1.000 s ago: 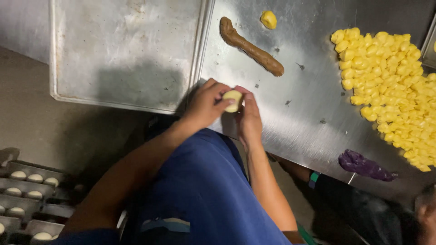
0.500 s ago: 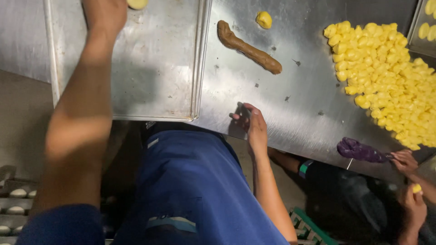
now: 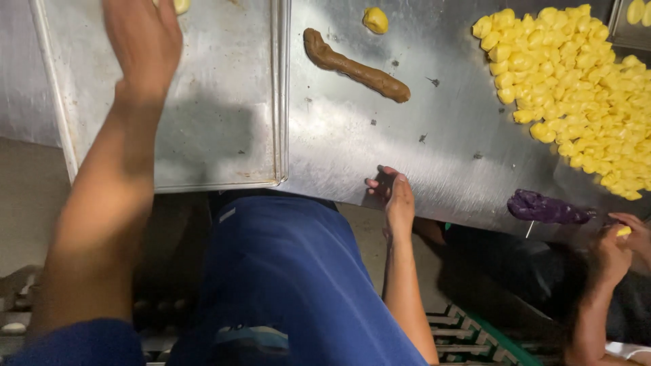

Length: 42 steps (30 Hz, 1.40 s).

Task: Filling and shaping individual dough balls with a brown filling roll and placing them on a baking tray.

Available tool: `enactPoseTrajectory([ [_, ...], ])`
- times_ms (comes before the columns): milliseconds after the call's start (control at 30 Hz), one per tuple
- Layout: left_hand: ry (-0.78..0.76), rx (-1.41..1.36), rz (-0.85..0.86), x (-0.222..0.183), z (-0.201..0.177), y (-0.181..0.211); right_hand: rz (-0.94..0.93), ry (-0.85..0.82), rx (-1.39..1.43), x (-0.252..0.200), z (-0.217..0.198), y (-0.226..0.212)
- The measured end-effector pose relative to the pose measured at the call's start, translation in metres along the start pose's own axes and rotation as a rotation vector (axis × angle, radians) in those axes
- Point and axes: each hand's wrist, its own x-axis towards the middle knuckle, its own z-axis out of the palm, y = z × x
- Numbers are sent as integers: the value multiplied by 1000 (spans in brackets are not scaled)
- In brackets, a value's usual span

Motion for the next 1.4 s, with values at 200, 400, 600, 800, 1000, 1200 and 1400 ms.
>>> enactPoseTrajectory([
  [200,-299,71,112,13,-48,80,-197,155,-170,107,-106,42],
  [400,-125,-205,-100,-53,-21,126,-687,3,-341,184,-58,-50],
  [600,-208,-445,-302,-140,-17,237,-931,-187,-639,221,80,-115],
  [800,-207,-485,-272,-158,-41,248,-1007,-168,-1012,273,121,-99],
  [1000,-229,-475,-354,-162,-40,242,-1036,-216,-742,270,82,-126],
  [1200,-357,-529,-460,-147,-52,243,-428,750,-447,385,-155,-33],
  [1400,-310,-516,-335,-143,-38,246,-622,459,-1067,309,-207,-53],
])
